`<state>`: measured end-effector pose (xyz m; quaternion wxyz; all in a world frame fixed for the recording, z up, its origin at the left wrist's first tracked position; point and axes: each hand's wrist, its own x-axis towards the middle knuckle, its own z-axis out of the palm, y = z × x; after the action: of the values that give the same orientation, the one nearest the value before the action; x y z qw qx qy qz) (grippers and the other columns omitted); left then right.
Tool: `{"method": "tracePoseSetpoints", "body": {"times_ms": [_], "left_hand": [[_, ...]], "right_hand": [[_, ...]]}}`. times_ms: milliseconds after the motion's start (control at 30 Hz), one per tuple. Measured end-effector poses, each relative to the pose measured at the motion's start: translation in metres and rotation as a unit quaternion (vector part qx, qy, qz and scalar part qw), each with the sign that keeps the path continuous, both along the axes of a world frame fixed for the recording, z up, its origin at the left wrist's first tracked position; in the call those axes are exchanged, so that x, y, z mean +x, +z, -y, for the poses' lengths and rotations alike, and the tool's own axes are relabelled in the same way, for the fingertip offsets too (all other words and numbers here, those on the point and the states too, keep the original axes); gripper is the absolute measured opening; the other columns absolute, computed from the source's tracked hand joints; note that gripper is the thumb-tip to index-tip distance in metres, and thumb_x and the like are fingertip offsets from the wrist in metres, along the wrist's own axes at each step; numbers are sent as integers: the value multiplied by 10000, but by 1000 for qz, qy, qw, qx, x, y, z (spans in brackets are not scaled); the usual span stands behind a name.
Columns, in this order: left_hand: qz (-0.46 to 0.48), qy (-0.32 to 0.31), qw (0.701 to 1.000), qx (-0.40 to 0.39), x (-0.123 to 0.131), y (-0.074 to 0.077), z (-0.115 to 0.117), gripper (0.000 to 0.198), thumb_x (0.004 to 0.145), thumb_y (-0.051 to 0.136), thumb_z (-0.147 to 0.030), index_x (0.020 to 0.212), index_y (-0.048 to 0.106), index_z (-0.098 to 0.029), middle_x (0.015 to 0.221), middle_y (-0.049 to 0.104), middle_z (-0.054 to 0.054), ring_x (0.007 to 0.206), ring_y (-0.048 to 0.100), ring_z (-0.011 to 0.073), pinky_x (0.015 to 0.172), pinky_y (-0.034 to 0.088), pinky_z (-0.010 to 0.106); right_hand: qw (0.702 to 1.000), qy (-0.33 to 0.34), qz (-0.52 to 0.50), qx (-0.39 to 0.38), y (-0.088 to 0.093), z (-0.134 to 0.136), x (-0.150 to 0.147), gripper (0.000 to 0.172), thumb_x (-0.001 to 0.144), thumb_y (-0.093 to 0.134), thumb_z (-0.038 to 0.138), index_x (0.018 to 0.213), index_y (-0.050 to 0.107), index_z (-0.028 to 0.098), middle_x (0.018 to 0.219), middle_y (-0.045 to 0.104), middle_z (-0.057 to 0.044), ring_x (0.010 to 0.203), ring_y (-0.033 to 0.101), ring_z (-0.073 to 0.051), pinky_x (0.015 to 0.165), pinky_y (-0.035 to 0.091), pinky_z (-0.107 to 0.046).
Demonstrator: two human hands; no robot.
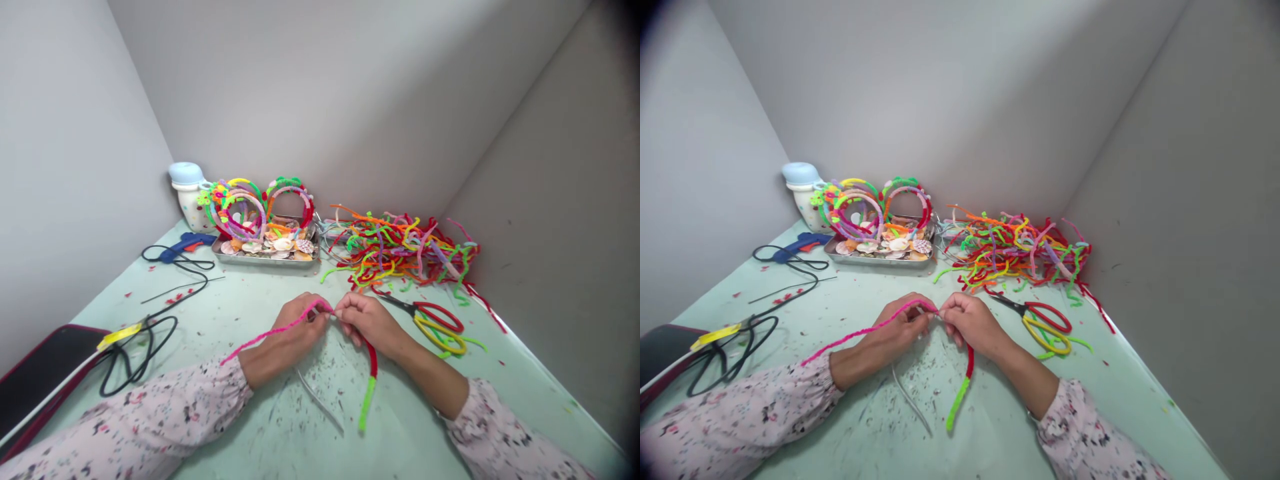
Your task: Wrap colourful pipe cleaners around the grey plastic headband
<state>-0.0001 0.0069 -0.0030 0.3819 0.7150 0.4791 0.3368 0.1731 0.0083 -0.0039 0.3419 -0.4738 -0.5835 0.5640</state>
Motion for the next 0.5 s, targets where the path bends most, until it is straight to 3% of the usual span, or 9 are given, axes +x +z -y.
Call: {"method": "tracePoseSetpoints", "body": {"times_ms": [200,500], "left_hand": [[12,12,1000,22,-1,-7,-1,164,758,500,-180,852,634,-190,688,603,-6,611,524,113,571,391,202],[23,-26,999,18,-4,6,2,135,746,502,-172,773,633,-148,675,591,13,624,513,120,574,386,203]], "right_hand": [[1000,1,3,-6,2,1,-1,94,765,516,265,738,503,176,495,522,66,315,411,-57,320,306,-169],[1000,2,12,-18,3,1,-2,72,750,516,248,739,504,178,487,526,70,311,412,-57,326,306,-171]]}}
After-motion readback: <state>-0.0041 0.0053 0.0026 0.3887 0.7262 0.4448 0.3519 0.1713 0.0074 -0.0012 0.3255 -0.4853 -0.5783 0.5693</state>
